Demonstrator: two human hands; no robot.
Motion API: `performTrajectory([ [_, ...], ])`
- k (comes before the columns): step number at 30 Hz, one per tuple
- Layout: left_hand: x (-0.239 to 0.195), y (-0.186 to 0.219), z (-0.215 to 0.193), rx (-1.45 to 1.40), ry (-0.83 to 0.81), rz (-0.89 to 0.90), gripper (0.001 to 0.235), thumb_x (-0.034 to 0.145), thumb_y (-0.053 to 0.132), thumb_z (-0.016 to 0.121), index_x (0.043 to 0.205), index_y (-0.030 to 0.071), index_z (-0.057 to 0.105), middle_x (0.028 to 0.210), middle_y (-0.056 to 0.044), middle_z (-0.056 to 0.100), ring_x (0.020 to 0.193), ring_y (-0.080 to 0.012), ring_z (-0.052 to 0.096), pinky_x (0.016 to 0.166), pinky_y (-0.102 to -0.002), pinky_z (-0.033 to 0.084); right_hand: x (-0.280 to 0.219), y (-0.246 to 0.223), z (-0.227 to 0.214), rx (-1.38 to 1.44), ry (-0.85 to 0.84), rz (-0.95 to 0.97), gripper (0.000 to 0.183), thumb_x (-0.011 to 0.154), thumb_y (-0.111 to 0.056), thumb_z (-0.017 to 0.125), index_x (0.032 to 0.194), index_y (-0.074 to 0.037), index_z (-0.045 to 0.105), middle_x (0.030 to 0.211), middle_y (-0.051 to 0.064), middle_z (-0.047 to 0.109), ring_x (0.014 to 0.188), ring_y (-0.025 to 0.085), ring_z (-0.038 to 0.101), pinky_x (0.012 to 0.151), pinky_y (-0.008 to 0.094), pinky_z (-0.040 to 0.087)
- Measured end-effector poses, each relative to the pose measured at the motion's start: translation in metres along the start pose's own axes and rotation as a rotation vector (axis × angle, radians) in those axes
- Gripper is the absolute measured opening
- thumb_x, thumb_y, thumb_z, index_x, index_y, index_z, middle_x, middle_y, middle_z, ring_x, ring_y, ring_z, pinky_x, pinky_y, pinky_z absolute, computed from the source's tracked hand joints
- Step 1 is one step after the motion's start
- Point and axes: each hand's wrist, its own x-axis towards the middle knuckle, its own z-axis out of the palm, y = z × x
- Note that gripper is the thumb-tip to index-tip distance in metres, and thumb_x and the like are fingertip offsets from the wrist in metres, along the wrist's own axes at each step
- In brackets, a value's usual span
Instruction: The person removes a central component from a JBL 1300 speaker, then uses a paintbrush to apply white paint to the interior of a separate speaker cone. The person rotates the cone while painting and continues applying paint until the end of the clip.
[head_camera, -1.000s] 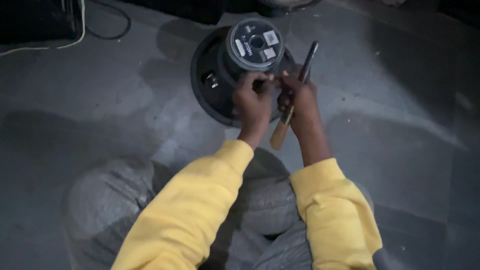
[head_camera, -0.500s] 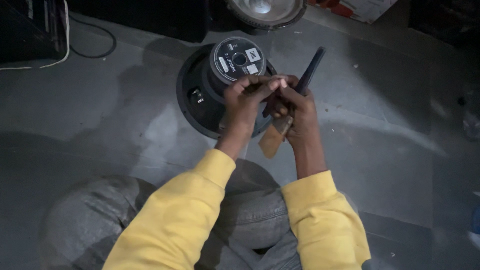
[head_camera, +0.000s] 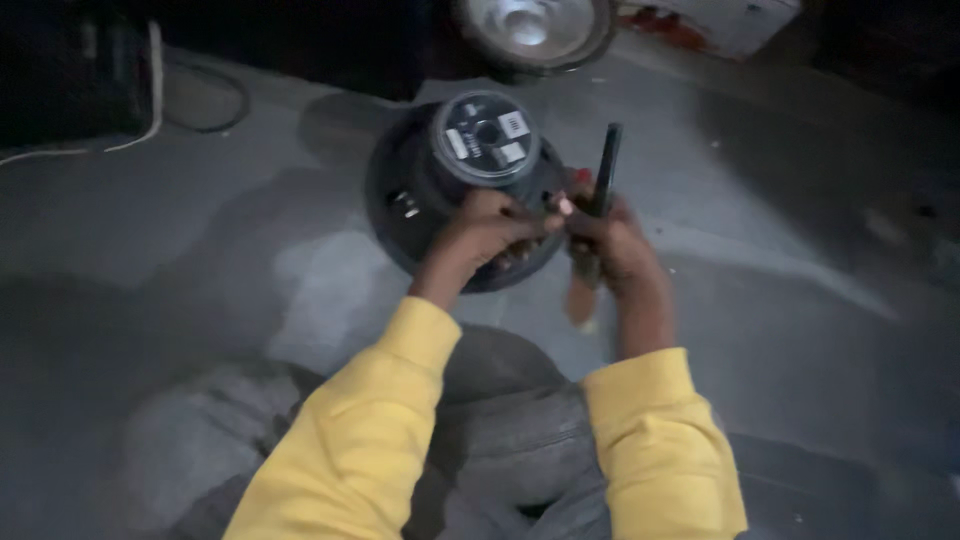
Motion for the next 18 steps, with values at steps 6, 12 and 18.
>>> performTrajectory([
  [6,0.006,-0.051,0.028,0.893,0.634,0.531,0.028,0.059,0.021,0.088,0.074,0.001,0.074,0.077,-0.022,0.071,0.077,-0.0436,0.070,0.067,-0.053,0.056,0.006,0.007,-0.016,-1.309,0.687,0.032,0.040,0.084,-0.013,0.076,0.123,-0.009,0.069,0.110,0.020,0.064,0.098,0.034,0.066,0.077,0.046,0.052],
  [12,0.013,-0.082,0.049,0.976,0.362,0.199,0.007,0.090,0.010,0.070,0.091,0.007,0.077,0.096,-0.021,0.074,0.093,-0.0362,0.074,0.083,-0.044,0.059,0.014,0.022,-0.011,-0.606,0.649,-0.267,0.028,0.092,-0.019,0.071,0.116,-0.003,0.071,0.100,0.012,0.070,0.092,0.023,0.070,0.081,0.036,0.053],
  [18,0.000,-0.105,0.051,1.105,0.535,0.440,0.038,0.056,0.019,0.081,0.086,-0.002,0.074,0.093,-0.023,0.069,0.085,-0.0404,0.071,0.073,-0.047,0.057,0.042,0.068,-0.009,-0.499,0.408,0.116,0.033,0.095,-0.031,0.069,0.112,-0.002,0.065,0.079,0.009,0.066,0.063,0.021,0.063,0.056,0.036,0.050],
])
